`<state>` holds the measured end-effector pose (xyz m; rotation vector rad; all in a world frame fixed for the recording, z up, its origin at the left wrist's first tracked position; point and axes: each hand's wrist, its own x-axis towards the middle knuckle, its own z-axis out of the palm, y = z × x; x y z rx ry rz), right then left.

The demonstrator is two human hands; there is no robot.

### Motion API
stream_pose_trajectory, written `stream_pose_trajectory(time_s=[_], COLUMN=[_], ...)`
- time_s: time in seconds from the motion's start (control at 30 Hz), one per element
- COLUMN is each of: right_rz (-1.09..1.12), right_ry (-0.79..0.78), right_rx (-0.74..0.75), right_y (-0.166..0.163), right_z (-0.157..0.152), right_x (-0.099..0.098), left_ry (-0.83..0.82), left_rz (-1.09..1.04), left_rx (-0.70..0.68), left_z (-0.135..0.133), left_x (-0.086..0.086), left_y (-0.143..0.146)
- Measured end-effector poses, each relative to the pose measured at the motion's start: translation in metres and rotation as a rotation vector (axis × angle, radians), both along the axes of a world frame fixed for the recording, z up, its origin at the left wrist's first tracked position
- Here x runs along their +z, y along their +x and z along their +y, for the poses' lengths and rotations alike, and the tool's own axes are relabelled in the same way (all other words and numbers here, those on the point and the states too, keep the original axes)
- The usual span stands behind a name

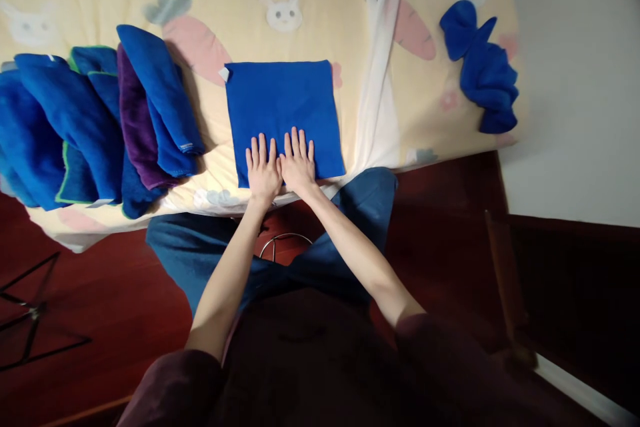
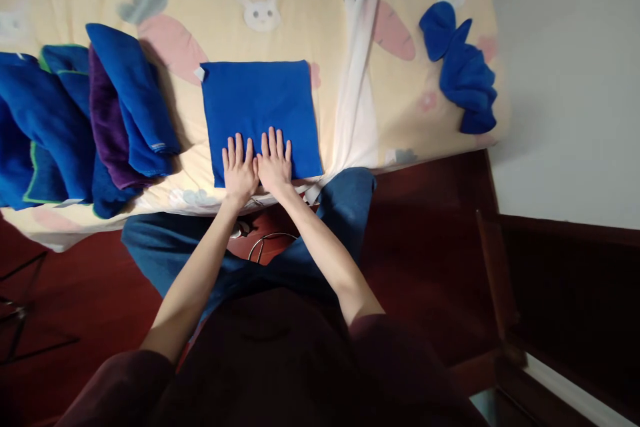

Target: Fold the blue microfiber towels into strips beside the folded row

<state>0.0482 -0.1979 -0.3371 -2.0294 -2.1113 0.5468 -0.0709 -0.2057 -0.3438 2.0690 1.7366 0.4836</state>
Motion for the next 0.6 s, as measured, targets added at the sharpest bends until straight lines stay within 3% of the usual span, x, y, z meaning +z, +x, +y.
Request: stream_pose_trajectory(time_s=[0.2,0.6], right_rz=[-0.054,-0.089], right_ry=[0.049,0.077], right_rx=[0.105,0.001], right_y=[0.031,0.083], right_z=[-0.029,-0.055], right_x=[0.002,-0.001], left_ry=[0.041,0.057], left_rz=[0.029,0.083], left_rx=[-0.069,-0.018], left_z=[-0.031,-0.069], left_x=[0.000,-0.003], left_y=[-0.033,-0.080])
